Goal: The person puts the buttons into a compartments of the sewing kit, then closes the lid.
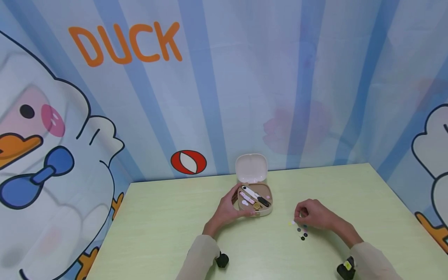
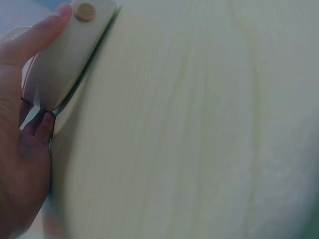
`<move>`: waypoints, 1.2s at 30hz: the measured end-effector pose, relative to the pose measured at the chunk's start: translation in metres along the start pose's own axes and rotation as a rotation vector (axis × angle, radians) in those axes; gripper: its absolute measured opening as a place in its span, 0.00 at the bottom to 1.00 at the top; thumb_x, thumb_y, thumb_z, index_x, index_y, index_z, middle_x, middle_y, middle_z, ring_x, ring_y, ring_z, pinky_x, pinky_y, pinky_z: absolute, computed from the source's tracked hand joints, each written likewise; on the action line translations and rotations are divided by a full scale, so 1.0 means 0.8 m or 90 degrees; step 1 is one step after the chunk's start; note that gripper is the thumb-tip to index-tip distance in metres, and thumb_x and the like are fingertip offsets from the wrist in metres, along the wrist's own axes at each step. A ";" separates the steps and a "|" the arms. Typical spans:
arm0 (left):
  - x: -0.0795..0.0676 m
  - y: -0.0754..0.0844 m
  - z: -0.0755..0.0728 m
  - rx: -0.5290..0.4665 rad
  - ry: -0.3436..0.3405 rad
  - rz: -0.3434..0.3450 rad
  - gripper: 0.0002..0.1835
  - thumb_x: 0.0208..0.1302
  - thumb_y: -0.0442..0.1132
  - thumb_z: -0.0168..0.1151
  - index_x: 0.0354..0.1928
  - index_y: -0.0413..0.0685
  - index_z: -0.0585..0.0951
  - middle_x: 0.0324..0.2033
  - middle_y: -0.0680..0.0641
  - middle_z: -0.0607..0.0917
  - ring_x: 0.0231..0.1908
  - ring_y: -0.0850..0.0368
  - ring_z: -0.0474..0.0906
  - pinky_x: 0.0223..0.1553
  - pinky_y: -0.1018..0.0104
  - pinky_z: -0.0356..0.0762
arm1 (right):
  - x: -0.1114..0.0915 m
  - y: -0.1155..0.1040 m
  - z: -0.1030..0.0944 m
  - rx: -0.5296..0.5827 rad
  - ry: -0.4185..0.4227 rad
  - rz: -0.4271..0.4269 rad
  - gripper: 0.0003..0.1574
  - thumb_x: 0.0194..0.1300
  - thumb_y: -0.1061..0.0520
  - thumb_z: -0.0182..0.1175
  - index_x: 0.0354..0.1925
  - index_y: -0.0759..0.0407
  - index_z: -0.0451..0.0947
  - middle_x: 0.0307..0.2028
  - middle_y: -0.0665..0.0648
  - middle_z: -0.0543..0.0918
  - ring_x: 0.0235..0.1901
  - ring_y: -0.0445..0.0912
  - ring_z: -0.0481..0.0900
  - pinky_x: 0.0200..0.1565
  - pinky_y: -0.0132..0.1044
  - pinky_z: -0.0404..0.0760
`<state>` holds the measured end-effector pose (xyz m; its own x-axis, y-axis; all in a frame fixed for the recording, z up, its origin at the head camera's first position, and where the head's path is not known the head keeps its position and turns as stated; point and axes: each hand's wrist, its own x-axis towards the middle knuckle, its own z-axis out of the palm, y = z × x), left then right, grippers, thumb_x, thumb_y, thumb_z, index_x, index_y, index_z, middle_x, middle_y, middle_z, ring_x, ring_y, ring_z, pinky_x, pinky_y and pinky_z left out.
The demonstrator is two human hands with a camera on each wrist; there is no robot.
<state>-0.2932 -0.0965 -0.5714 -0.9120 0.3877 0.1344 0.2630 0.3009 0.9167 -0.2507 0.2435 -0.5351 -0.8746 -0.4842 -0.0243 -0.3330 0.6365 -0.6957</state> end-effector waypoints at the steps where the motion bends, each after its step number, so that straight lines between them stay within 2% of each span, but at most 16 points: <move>1: 0.000 0.000 0.000 -0.002 0.001 0.002 0.56 0.54 0.45 0.83 0.81 0.58 0.60 0.77 0.53 0.65 0.76 0.54 0.61 0.75 0.62 0.62 | 0.000 -0.001 0.000 -0.001 -0.002 0.000 0.06 0.65 0.61 0.71 0.31 0.55 0.83 0.20 0.46 0.71 0.21 0.38 0.67 0.26 0.30 0.67; 5: -0.001 0.000 0.001 -0.008 0.005 0.010 0.56 0.54 0.42 0.83 0.81 0.57 0.60 0.77 0.51 0.65 0.76 0.52 0.61 0.75 0.58 0.62 | 0.000 -0.003 -0.002 -0.004 -0.008 0.002 0.06 0.65 0.61 0.70 0.31 0.54 0.83 0.20 0.46 0.72 0.21 0.38 0.67 0.26 0.30 0.67; 8: -0.003 0.012 0.000 -0.014 0.003 0.009 0.56 0.54 0.38 0.82 0.81 0.49 0.59 0.77 0.45 0.64 0.76 0.46 0.60 0.76 0.52 0.62 | 0.000 -0.005 -0.002 -0.011 -0.009 0.002 0.06 0.65 0.62 0.70 0.31 0.54 0.84 0.20 0.46 0.72 0.22 0.38 0.67 0.26 0.30 0.67; 10: -0.004 0.012 0.000 -0.019 0.004 0.007 0.56 0.54 0.36 0.82 0.81 0.48 0.58 0.77 0.44 0.64 0.76 0.46 0.60 0.76 0.52 0.61 | 0.001 -0.005 -0.003 -0.014 -0.010 -0.006 0.06 0.66 0.62 0.70 0.32 0.53 0.84 0.20 0.45 0.72 0.22 0.38 0.67 0.26 0.30 0.67; 13: -0.004 0.012 -0.001 -0.015 0.004 0.000 0.56 0.54 0.39 0.83 0.81 0.51 0.59 0.77 0.47 0.65 0.76 0.48 0.61 0.76 0.54 0.63 | 0.002 -0.004 -0.005 -0.018 -0.010 -0.029 0.06 0.66 0.61 0.70 0.32 0.51 0.85 0.20 0.44 0.73 0.22 0.37 0.67 0.26 0.30 0.67; 15: -0.001 0.002 0.000 -0.010 0.006 0.000 0.56 0.54 0.42 0.83 0.81 0.56 0.59 0.77 0.51 0.65 0.75 0.52 0.61 0.75 0.58 0.63 | 0.003 -0.002 -0.007 -0.022 -0.012 -0.042 0.07 0.67 0.60 0.70 0.31 0.49 0.85 0.21 0.44 0.74 0.22 0.36 0.67 0.26 0.30 0.68; 20: -0.002 0.003 -0.001 -0.004 -0.001 -0.005 0.56 0.54 0.46 0.83 0.81 0.56 0.59 0.77 0.53 0.65 0.76 0.53 0.61 0.75 0.60 0.62 | 0.010 -0.001 -0.012 -0.034 -0.012 -0.044 0.08 0.67 0.60 0.71 0.31 0.47 0.86 0.22 0.43 0.76 0.22 0.36 0.68 0.25 0.29 0.68; 27: -0.001 0.003 0.000 -0.001 -0.003 -0.001 0.57 0.54 0.46 0.83 0.82 0.55 0.59 0.77 0.53 0.64 0.76 0.54 0.61 0.75 0.62 0.62 | 0.023 -0.009 -0.021 -0.025 0.020 -0.061 0.05 0.67 0.61 0.70 0.33 0.52 0.87 0.18 0.43 0.72 0.19 0.36 0.65 0.23 0.29 0.65; 36: -0.002 0.003 -0.001 0.004 0.000 -0.002 0.56 0.54 0.47 0.83 0.81 0.56 0.59 0.76 0.53 0.66 0.75 0.55 0.62 0.75 0.62 0.63 | 0.041 -0.020 -0.025 -0.005 0.020 -0.064 0.03 0.69 0.59 0.69 0.36 0.55 0.88 0.16 0.44 0.69 0.18 0.36 0.63 0.22 0.29 0.64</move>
<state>-0.2914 -0.0969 -0.5695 -0.9126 0.3870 0.1322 0.2627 0.3072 0.9147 -0.2812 0.2296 -0.5105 -0.8472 -0.5270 0.0671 -0.4218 0.5906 -0.6880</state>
